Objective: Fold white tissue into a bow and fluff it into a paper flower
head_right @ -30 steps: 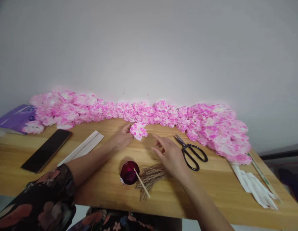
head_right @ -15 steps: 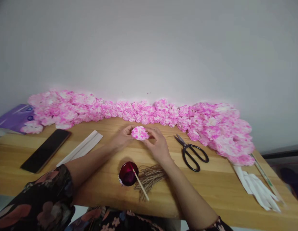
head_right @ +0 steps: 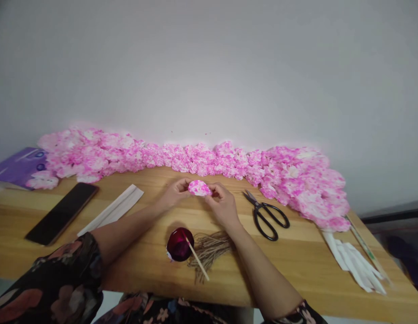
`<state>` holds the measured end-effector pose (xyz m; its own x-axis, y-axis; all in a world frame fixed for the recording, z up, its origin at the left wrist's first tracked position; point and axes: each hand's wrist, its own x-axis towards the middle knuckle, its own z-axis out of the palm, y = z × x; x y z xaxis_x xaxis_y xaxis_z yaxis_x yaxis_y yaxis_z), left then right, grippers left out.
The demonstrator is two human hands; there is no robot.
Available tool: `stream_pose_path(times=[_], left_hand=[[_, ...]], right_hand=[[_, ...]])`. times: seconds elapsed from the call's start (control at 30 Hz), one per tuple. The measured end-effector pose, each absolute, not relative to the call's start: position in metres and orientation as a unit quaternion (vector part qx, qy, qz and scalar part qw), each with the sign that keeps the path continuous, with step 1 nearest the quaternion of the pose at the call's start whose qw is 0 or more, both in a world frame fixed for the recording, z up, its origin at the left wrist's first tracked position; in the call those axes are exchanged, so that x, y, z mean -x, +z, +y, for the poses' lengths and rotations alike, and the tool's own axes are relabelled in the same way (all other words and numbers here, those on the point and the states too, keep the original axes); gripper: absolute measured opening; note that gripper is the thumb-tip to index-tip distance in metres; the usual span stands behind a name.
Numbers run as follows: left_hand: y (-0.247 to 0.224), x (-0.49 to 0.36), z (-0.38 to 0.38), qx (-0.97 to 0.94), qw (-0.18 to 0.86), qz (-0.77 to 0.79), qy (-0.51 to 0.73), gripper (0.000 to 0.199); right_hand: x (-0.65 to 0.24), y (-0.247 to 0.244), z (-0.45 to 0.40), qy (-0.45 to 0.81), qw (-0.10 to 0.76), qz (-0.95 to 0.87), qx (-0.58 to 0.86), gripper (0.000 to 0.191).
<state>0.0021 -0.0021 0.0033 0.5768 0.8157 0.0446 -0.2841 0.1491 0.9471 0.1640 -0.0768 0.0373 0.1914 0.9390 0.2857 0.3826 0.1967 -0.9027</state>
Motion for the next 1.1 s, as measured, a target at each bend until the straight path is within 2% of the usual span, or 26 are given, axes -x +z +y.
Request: stream_pose_path(times=[0.5, 0.77, 1.1], left_hand=[[0.005, 0.004, -0.002, -0.583, 0.675, 0.292, 0.345, 0.035], [0.003, 0.005, -0.003, -0.564, 0.690, 0.289, 0.350, 0.033], [0.000, 0.002, -0.003, -0.525, 0.722, 0.294, 0.343, 0.040]], right_hand=[[-0.160, 0.019, -0.074, 0.289, 0.510, -0.571, 0.575, 0.012], [-0.157, 0.021, -0.081, 0.305, 0.500, -0.567, 0.579, 0.021], [-0.157, 0.023, -0.081, 0.308, 0.468, -0.541, 0.627, 0.024]])
